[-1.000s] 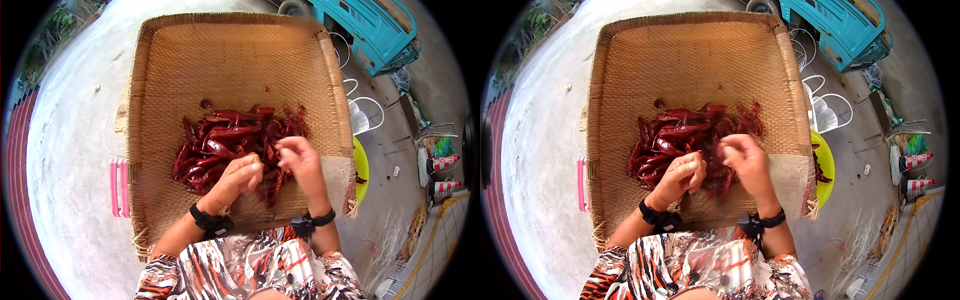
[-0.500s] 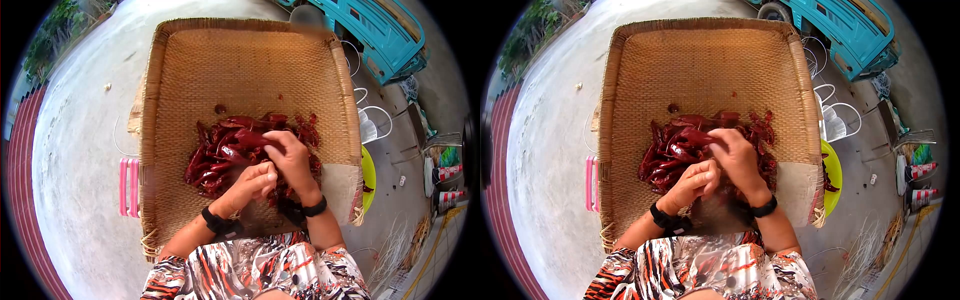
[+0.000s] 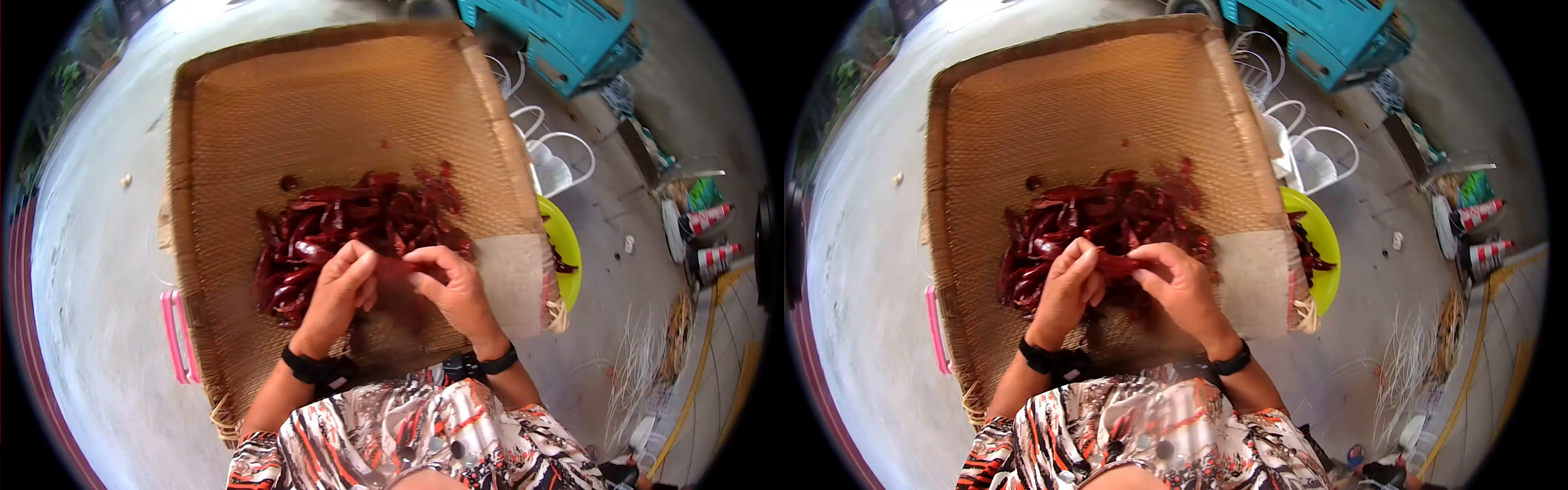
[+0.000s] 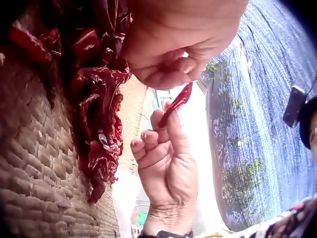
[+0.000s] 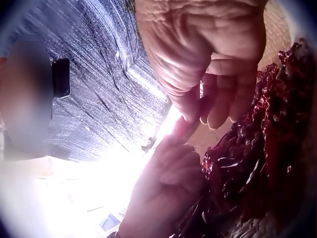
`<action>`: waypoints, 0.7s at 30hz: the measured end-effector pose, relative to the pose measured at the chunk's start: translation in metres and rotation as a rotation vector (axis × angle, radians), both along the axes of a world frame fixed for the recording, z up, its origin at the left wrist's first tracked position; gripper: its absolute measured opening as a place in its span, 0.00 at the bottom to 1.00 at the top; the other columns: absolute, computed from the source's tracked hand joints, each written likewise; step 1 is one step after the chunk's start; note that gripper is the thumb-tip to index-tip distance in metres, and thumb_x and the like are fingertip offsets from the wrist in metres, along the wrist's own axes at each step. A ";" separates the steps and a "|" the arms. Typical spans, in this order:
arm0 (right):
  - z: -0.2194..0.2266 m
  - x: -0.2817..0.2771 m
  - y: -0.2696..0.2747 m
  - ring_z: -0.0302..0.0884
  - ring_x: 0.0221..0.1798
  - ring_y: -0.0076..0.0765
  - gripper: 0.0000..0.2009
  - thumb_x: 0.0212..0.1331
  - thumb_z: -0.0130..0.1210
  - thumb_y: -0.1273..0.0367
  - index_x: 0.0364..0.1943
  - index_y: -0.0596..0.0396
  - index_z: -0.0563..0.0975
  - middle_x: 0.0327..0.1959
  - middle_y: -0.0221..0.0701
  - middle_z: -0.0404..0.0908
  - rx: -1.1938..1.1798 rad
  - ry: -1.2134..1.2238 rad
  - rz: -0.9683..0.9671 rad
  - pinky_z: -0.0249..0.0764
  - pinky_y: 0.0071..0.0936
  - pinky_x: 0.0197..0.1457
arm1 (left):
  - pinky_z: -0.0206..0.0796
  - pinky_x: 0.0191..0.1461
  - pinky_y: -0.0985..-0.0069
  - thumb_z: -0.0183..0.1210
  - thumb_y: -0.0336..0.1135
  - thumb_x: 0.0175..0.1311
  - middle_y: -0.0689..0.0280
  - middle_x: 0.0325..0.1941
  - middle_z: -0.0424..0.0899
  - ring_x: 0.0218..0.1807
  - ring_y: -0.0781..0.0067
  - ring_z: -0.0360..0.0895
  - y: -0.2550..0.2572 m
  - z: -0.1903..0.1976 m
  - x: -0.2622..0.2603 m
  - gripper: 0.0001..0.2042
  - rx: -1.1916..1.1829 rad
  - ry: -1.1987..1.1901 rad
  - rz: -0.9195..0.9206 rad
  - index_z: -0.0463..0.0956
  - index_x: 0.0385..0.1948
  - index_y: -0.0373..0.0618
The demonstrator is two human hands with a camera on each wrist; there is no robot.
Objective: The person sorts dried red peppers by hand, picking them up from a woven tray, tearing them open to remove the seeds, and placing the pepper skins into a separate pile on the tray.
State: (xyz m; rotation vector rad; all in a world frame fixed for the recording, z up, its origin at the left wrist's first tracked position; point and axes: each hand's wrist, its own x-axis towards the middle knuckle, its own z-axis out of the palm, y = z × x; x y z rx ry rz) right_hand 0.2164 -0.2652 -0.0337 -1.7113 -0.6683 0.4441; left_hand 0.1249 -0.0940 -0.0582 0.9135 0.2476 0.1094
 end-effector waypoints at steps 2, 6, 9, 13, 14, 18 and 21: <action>0.000 0.000 -0.003 0.79 0.45 0.26 0.10 0.58 0.60 0.76 0.44 0.59 0.80 0.41 0.33 0.83 0.019 0.105 0.068 0.73 0.23 0.50 | 0.53 0.21 0.83 0.52 0.40 0.73 0.77 0.18 0.64 0.15 0.87 0.55 0.000 0.002 -0.003 0.08 -0.061 -0.038 -0.116 0.69 0.35 0.50; -0.004 0.001 -0.011 0.79 0.39 0.23 0.08 0.60 0.61 0.75 0.43 0.58 0.79 0.36 0.29 0.83 -0.013 0.066 0.119 0.73 0.22 0.45 | 0.55 0.21 0.84 0.50 0.42 0.74 0.74 0.20 0.66 0.16 0.86 0.56 -0.006 0.002 -0.001 0.11 -0.046 -0.063 -0.108 0.71 0.44 0.45; -0.015 0.012 -0.023 0.78 0.34 0.21 0.08 0.63 0.59 0.71 0.44 0.56 0.78 0.36 0.29 0.83 0.193 0.296 -0.057 0.75 0.21 0.40 | 0.57 0.21 0.85 0.47 0.40 0.75 0.73 0.22 0.67 0.18 0.86 0.58 -0.005 0.003 0.004 0.14 -0.003 -0.080 -0.037 0.70 0.53 0.43; -0.013 0.039 -0.058 0.77 0.31 0.22 0.08 0.69 0.53 0.64 0.42 0.53 0.77 0.37 0.29 0.83 0.573 0.503 -0.383 0.75 0.23 0.39 | 0.58 0.23 0.85 0.48 0.36 0.73 0.73 0.24 0.66 0.20 0.86 0.59 -0.001 0.000 0.003 0.12 -0.032 -0.029 -0.019 0.70 0.51 0.41; -0.016 0.046 -0.069 0.77 0.32 0.22 0.09 0.70 0.53 0.63 0.43 0.53 0.77 0.37 0.28 0.83 0.788 0.612 -0.402 0.75 0.23 0.40 | 0.58 0.23 0.85 0.48 0.36 0.73 0.73 0.24 0.66 0.20 0.86 0.59 -0.001 -0.001 0.003 0.11 -0.040 -0.018 -0.021 0.70 0.51 0.42; -0.034 0.077 -0.116 0.76 0.35 0.23 0.13 0.70 0.51 0.60 0.47 0.53 0.78 0.40 0.27 0.84 1.296 0.850 -0.331 0.75 0.25 0.41 | 0.58 0.23 0.84 0.50 0.35 0.73 0.74 0.23 0.67 0.19 0.87 0.58 0.000 -0.002 0.002 0.09 -0.042 0.018 -0.019 0.72 0.48 0.44; -0.036 0.073 -0.117 0.76 0.35 0.24 0.13 0.71 0.50 0.60 0.48 0.53 0.79 0.43 0.28 0.84 1.262 0.892 -0.379 0.76 0.26 0.41 | 0.58 0.23 0.84 0.51 0.35 0.73 0.74 0.22 0.68 0.19 0.87 0.59 0.001 -0.001 0.002 0.07 -0.050 0.037 -0.018 0.73 0.45 0.45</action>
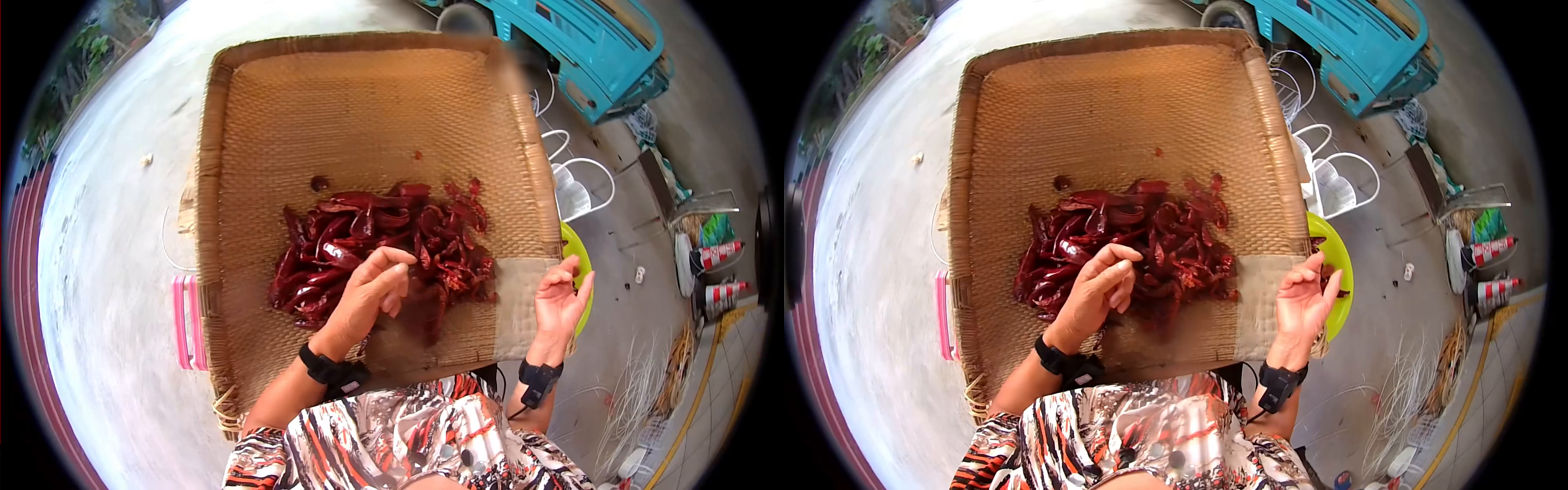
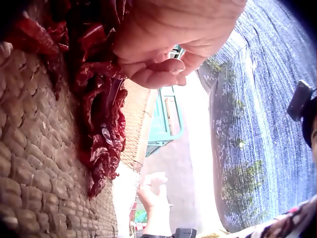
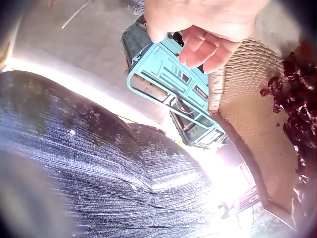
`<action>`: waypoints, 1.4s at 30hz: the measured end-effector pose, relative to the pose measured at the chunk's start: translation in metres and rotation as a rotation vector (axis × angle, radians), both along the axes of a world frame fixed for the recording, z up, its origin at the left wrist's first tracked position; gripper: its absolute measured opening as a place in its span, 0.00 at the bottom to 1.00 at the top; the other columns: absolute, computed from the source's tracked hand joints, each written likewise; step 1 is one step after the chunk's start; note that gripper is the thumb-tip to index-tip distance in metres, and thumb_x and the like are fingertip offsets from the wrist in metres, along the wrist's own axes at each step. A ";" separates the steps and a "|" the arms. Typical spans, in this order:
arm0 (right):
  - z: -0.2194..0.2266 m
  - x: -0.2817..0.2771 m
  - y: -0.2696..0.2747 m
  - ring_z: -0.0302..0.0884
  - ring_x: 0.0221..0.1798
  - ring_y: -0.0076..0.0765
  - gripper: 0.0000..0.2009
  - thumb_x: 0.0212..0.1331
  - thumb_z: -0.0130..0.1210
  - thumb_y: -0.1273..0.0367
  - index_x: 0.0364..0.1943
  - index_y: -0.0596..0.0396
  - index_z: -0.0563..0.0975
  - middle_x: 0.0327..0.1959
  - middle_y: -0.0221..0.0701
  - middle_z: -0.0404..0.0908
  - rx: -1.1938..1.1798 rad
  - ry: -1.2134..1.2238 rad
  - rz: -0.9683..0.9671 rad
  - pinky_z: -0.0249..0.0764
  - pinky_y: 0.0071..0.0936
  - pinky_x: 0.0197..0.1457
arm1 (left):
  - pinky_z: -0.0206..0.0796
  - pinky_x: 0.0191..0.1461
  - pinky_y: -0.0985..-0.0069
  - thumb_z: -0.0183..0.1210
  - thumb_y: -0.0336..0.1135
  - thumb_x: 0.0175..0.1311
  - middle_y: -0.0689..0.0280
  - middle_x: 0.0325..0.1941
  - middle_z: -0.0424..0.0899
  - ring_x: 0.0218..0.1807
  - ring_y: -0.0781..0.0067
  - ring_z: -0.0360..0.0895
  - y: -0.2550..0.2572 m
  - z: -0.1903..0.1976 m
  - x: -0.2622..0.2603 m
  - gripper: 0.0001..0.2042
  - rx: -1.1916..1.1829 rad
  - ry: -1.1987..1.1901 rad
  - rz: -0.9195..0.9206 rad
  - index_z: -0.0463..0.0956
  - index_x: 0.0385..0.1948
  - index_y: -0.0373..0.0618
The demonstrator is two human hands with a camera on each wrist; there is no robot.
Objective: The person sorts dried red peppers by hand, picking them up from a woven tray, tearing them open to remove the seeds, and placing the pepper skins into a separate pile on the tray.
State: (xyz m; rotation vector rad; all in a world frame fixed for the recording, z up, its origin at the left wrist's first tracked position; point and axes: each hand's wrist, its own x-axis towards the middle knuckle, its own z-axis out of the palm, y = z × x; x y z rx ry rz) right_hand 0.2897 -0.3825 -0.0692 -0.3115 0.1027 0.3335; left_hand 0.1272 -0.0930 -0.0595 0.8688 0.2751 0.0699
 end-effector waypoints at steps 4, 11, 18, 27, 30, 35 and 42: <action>0.006 -0.015 0.032 0.76 0.34 0.22 0.11 0.70 0.52 0.64 0.49 0.54 0.77 0.40 0.29 0.84 -0.376 -0.141 0.125 0.76 0.22 0.40 | 0.58 0.24 0.85 0.53 0.37 0.72 0.74 0.22 0.68 0.19 0.87 0.59 0.001 -0.006 0.000 0.08 0.033 -0.020 -0.033 0.74 0.39 0.44; 0.050 -0.028 0.148 0.79 0.40 0.24 0.11 0.66 0.54 0.70 0.50 0.58 0.75 0.43 0.33 0.82 -1.174 -0.873 0.401 0.77 0.22 0.44 | 0.60 0.25 0.86 0.53 0.40 0.73 0.73 0.23 0.72 0.21 0.88 0.62 0.000 -0.006 -0.001 0.10 0.154 0.011 -0.057 0.74 0.37 0.44; 0.014 0.002 0.231 0.74 0.53 0.49 0.18 0.57 0.57 0.71 0.54 0.55 0.75 0.49 0.39 0.80 -1.630 -1.593 0.120 0.67 0.42 0.63 | 0.58 0.25 0.87 0.53 0.41 0.73 0.73 0.23 0.73 0.20 0.87 0.64 0.000 -0.003 0.001 0.10 0.188 0.032 -0.101 0.72 0.34 0.46; 0.041 -0.016 0.193 0.77 0.46 0.41 0.15 0.55 0.55 0.78 0.47 0.52 0.80 0.40 0.33 0.82 -1.576 -1.605 0.212 0.69 0.37 0.55 | 0.57 0.25 0.87 0.53 0.42 0.73 0.74 0.23 0.73 0.20 0.87 0.65 0.000 -0.005 0.001 0.11 0.189 0.015 -0.092 0.71 0.33 0.47; 0.040 -0.021 0.167 0.78 0.44 0.27 0.15 0.57 0.55 0.79 0.50 0.55 0.79 0.41 0.32 0.81 -1.435 -1.299 0.350 0.72 0.23 0.50 | 0.58 0.24 0.87 0.52 0.44 0.73 0.73 0.24 0.72 0.22 0.87 0.66 0.000 -0.007 0.000 0.12 0.213 0.002 -0.100 0.69 0.33 0.47; 0.048 -0.035 0.142 0.71 0.43 0.15 0.16 0.61 0.54 0.79 0.54 0.55 0.76 0.42 0.21 0.75 -1.254 -0.839 0.406 0.68 0.15 0.49 | 0.57 0.25 0.87 0.54 0.43 0.73 0.75 0.23 0.72 0.21 0.87 0.65 -0.002 -0.004 0.000 0.11 0.241 0.019 -0.081 0.70 0.34 0.47; 0.042 -0.047 0.134 0.71 0.42 0.15 0.16 0.61 0.56 0.78 0.54 0.55 0.75 0.43 0.22 0.75 -0.908 -0.563 0.513 0.69 0.13 0.47 | 0.58 0.26 0.86 0.60 0.42 0.68 0.74 0.27 0.73 0.24 0.87 0.66 -0.004 0.009 0.001 0.12 0.188 0.034 -0.054 0.72 0.42 0.46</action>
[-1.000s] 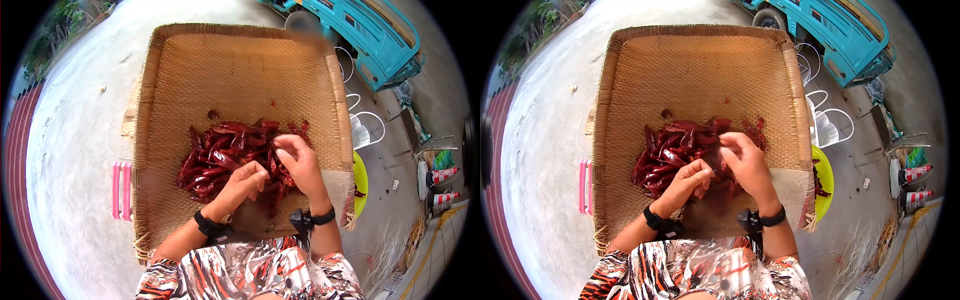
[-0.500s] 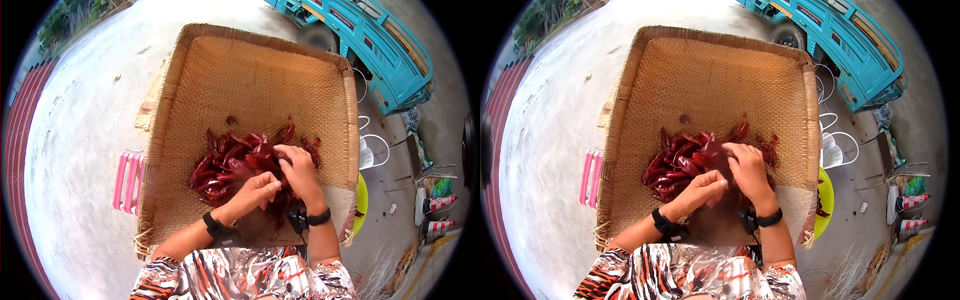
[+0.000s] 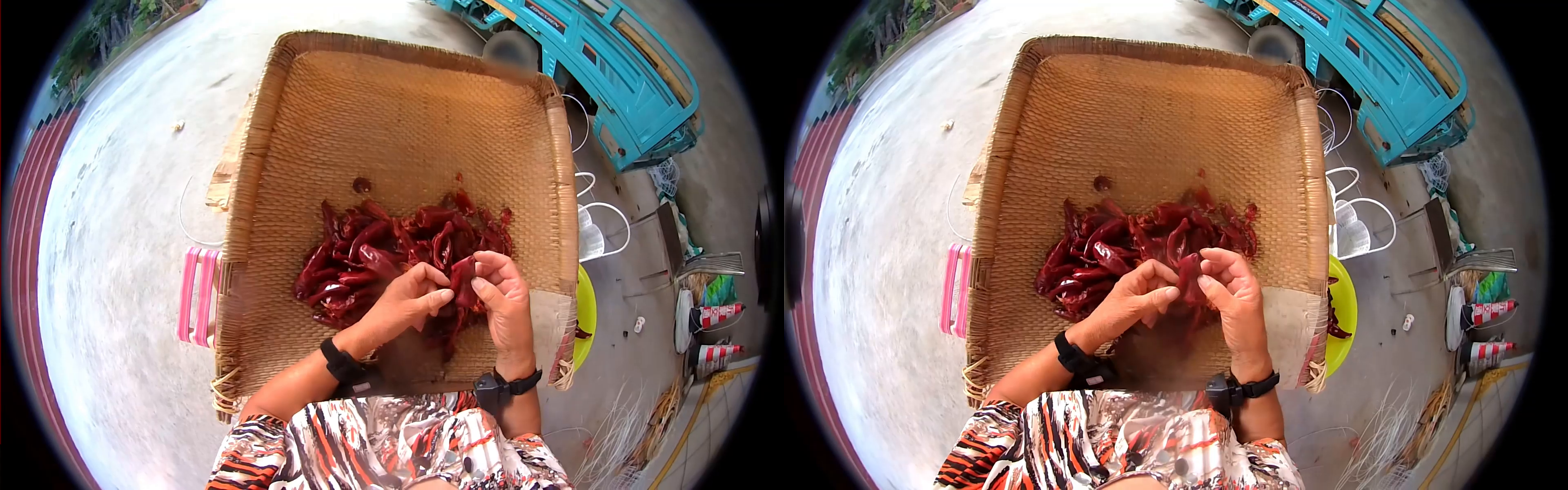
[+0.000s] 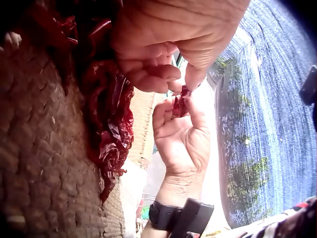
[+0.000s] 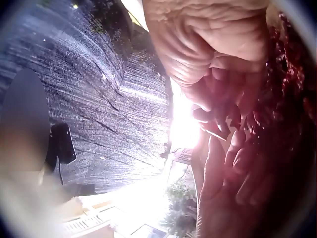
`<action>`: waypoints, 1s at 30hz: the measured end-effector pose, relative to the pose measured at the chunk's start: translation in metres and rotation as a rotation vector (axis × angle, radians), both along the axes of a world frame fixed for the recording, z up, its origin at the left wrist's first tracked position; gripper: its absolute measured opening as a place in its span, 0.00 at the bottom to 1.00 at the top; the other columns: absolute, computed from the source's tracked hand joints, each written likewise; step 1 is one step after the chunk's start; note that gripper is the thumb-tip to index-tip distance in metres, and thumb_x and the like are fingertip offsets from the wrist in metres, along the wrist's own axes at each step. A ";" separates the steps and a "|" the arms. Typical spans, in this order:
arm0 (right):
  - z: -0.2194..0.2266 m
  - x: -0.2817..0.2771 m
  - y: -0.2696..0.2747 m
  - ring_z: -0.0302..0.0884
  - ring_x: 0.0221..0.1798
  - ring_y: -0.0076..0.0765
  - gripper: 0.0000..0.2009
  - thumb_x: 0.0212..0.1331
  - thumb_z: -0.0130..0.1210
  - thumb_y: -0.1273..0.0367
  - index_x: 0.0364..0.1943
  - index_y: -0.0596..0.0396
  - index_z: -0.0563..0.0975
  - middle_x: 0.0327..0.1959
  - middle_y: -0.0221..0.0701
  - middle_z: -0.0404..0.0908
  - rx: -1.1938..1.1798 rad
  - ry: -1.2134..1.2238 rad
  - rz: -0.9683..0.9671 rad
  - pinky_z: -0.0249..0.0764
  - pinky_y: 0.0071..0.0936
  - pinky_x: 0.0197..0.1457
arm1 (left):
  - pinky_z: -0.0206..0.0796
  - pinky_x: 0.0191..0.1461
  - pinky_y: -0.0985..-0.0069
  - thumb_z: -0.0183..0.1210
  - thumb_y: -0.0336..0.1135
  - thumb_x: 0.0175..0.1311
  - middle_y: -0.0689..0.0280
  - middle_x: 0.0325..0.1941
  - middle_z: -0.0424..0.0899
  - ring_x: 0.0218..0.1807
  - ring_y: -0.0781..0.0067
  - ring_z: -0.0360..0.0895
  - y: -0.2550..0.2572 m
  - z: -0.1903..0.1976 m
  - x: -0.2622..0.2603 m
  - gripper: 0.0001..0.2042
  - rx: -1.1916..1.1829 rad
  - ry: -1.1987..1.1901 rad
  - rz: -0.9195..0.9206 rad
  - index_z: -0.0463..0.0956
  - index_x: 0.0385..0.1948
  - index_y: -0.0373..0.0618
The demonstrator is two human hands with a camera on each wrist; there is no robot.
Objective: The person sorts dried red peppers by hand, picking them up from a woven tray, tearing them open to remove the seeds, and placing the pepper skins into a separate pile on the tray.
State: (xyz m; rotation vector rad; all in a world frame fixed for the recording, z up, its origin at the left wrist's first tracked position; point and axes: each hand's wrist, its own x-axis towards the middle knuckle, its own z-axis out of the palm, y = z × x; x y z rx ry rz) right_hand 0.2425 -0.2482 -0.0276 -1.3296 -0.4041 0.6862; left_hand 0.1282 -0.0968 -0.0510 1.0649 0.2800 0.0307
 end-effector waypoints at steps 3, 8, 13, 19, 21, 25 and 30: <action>-0.010 -0.006 0.003 0.71 0.43 0.15 0.16 0.62 0.56 0.77 0.54 0.55 0.75 0.43 0.22 0.75 0.018 0.051 -0.020 0.69 0.14 0.50 | 0.58 0.27 0.86 0.61 0.43 0.67 0.75 0.29 0.73 0.27 0.88 0.67 0.002 -0.005 -0.001 0.13 0.023 -0.010 -0.052 0.72 0.43 0.46; -0.013 -0.013 0.008 0.71 0.46 0.17 0.15 0.63 0.55 0.77 0.54 0.56 0.74 0.44 0.24 0.75 0.050 0.136 -0.050 0.69 0.16 0.54 | 0.60 0.29 0.87 0.62 0.43 0.67 0.76 0.32 0.74 0.31 0.88 0.68 -0.002 -0.004 -0.001 0.15 0.216 0.079 -0.127 0.73 0.45 0.44; -0.021 -0.013 0.009 0.75 0.46 0.19 0.14 0.64 0.52 0.76 0.54 0.56 0.72 0.45 0.26 0.78 0.019 0.068 -0.003 0.72 0.19 0.54 | 0.63 0.30 0.86 0.60 0.44 0.68 0.78 0.33 0.74 0.34 0.88 0.68 -0.002 -0.021 -0.001 0.17 0.358 -0.080 -0.161 0.74 0.51 0.43; -0.021 -0.012 -0.003 0.75 0.48 0.19 0.13 0.66 0.52 0.74 0.54 0.57 0.73 0.47 0.28 0.80 0.009 0.189 0.109 0.69 0.20 0.58 | 0.65 0.31 0.83 0.59 0.42 0.68 0.74 0.33 0.74 0.33 0.87 0.68 0.005 -0.012 0.000 0.16 0.471 -0.153 -0.277 0.74 0.50 0.42; -0.014 -0.015 -0.003 0.75 0.49 0.19 0.13 0.66 0.53 0.74 0.54 0.57 0.73 0.47 0.29 0.80 0.041 0.160 0.087 0.69 0.20 0.59 | 0.66 0.31 0.82 0.60 0.42 0.68 0.74 0.32 0.73 0.33 0.86 0.68 0.002 -0.022 0.000 0.15 0.484 -0.099 -0.232 0.74 0.48 0.41; -0.011 -0.016 -0.012 0.76 0.48 0.21 0.13 0.64 0.53 0.74 0.52 0.57 0.74 0.47 0.30 0.81 0.033 0.138 0.052 0.71 0.21 0.56 | 0.66 0.31 0.82 0.60 0.42 0.67 0.72 0.30 0.73 0.31 0.84 0.69 0.000 -0.027 0.000 0.15 0.624 -0.152 -0.210 0.73 0.44 0.41; -0.006 -0.009 -0.034 0.76 0.44 0.20 0.11 0.64 0.53 0.76 0.49 0.58 0.76 0.44 0.27 0.80 -0.060 -0.073 -0.195 0.74 0.19 0.50 | 0.66 0.29 0.81 0.59 0.40 0.68 0.70 0.29 0.76 0.29 0.83 0.70 -0.002 -0.015 0.000 0.12 0.585 -0.108 -0.194 0.73 0.43 0.41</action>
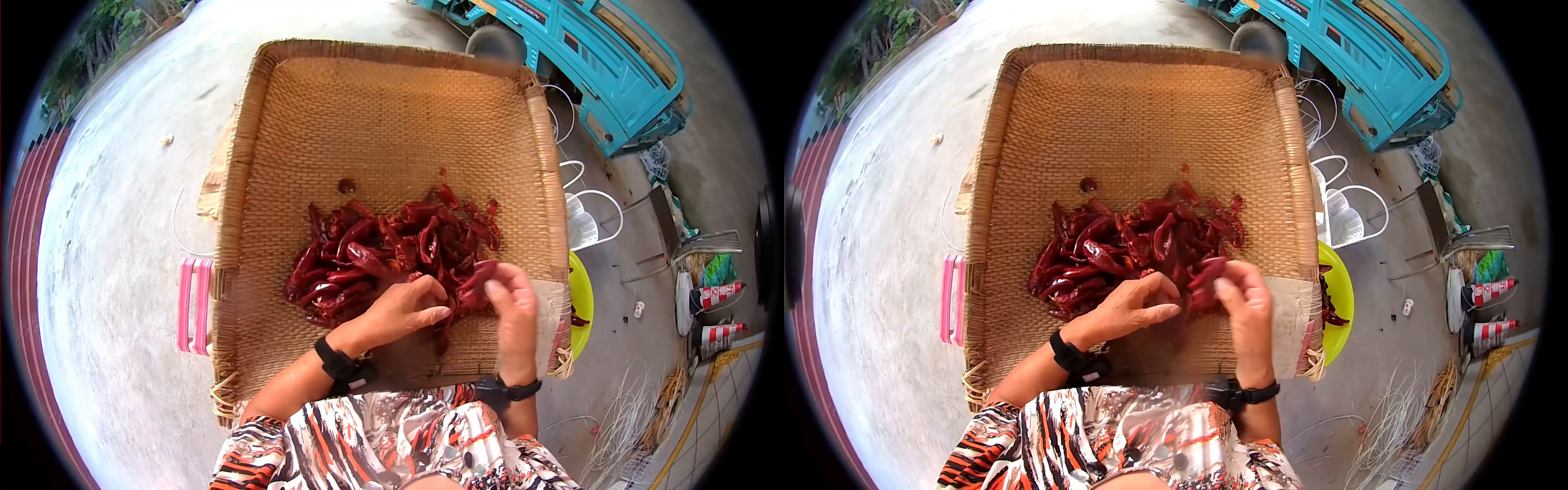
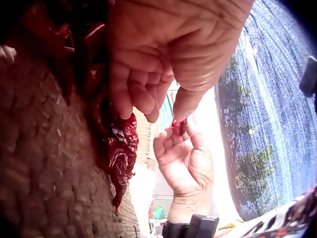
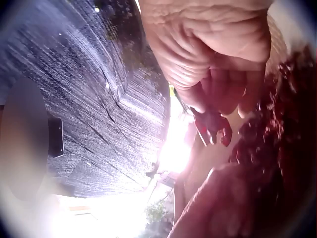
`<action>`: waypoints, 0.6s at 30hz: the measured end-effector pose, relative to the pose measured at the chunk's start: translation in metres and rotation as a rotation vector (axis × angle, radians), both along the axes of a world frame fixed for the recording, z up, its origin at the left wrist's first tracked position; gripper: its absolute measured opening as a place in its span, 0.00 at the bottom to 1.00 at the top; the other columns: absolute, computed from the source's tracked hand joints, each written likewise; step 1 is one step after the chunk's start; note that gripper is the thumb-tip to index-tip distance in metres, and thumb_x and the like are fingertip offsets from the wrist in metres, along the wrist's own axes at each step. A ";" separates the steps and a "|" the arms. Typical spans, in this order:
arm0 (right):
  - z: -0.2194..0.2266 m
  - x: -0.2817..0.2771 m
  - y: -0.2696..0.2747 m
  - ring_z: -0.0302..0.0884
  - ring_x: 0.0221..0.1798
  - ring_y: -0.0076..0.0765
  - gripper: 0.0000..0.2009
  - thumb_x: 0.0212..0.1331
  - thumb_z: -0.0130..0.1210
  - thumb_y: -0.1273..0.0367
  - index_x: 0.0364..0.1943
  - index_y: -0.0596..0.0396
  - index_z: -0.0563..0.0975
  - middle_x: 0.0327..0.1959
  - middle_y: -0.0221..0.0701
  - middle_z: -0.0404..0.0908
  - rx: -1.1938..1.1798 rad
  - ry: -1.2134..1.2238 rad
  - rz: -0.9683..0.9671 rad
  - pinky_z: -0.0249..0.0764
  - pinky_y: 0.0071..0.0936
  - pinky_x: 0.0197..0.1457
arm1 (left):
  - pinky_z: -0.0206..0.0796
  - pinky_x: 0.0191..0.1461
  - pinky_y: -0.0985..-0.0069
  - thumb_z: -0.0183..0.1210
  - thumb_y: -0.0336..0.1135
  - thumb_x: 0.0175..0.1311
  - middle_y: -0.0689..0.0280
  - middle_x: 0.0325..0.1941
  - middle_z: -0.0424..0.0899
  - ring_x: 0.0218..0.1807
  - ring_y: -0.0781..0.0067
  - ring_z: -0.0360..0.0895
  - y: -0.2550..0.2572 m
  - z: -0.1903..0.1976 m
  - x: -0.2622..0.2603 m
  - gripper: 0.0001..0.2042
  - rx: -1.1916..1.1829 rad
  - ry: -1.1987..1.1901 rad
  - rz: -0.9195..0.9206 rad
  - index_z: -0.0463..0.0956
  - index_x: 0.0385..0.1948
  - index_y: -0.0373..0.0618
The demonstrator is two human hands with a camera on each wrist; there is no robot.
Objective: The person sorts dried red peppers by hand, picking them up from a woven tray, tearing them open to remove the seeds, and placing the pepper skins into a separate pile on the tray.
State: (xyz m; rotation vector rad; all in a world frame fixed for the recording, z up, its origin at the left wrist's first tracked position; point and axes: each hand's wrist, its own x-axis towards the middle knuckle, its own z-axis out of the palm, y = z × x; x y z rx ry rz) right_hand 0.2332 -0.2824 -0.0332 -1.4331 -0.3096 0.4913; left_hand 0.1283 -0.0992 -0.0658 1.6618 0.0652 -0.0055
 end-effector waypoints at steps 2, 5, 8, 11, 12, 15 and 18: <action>0.016 0.006 -0.007 0.76 0.41 0.20 0.09 0.65 0.52 0.76 0.48 0.58 0.75 0.41 0.27 0.79 -0.020 -0.159 -0.289 0.74 0.21 0.49 | 0.66 0.29 0.81 0.59 0.38 0.68 0.69 0.29 0.77 0.28 0.82 0.70 0.001 0.000 0.000 0.11 -0.024 0.050 -0.014 0.73 0.43 0.40; 0.016 0.044 -0.049 0.77 0.40 0.22 0.10 0.67 0.50 0.75 0.50 0.60 0.74 0.41 0.30 0.80 -0.167 -0.545 -0.527 0.76 0.24 0.47 | 0.66 0.29 0.81 0.58 0.35 0.68 0.69 0.28 0.76 0.26 0.82 0.70 0.001 0.000 0.000 0.09 -0.049 0.087 -0.022 0.73 0.43 0.40; 0.013 0.076 -0.088 0.78 0.43 0.32 0.14 0.65 0.52 0.74 0.54 0.59 0.73 0.45 0.35 0.80 -0.611 -0.880 -0.759 0.75 0.29 0.51 | 0.66 0.29 0.81 0.57 0.33 0.69 0.69 0.27 0.76 0.26 0.82 0.70 0.001 0.001 0.001 0.08 -0.066 0.103 -0.022 0.73 0.42 0.39; -0.006 0.096 -0.101 0.77 0.49 0.36 0.15 0.62 0.54 0.73 0.53 0.58 0.74 0.50 0.38 0.77 -0.907 -0.930 -0.865 0.73 0.32 0.55 | 0.67 0.29 0.80 0.57 0.32 0.69 0.68 0.28 0.76 0.26 0.82 0.70 0.001 -0.002 0.000 0.08 -0.082 0.088 -0.018 0.73 0.42 0.39; -0.005 0.094 -0.095 0.76 0.50 0.36 0.15 0.61 0.55 0.73 0.53 0.58 0.74 0.52 0.38 0.76 -0.838 -0.885 -0.790 0.72 0.33 0.56 | 0.67 0.29 0.80 0.57 0.32 0.69 0.68 0.28 0.76 0.26 0.82 0.70 0.001 -0.002 0.000 0.08 -0.091 0.091 -0.019 0.73 0.42 0.39; -0.001 0.078 -0.054 0.76 0.53 0.40 0.17 0.59 0.56 0.73 0.53 0.57 0.75 0.52 0.39 0.77 -0.624 -0.729 -0.509 0.70 0.37 0.60 | 0.67 0.29 0.80 0.57 0.32 0.68 0.68 0.28 0.77 0.27 0.82 0.70 0.001 -0.003 0.000 0.08 -0.117 0.098 -0.019 0.73 0.42 0.39; 0.005 0.057 0.011 0.76 0.53 0.43 0.14 0.59 0.57 0.73 0.49 0.55 0.77 0.47 0.39 0.79 -0.634 -0.857 -0.193 0.70 0.38 0.60 | 0.68 0.29 0.80 0.57 0.32 0.68 0.67 0.28 0.77 0.27 0.81 0.70 0.001 -0.002 0.000 0.08 -0.113 0.103 -0.024 0.73 0.42 0.38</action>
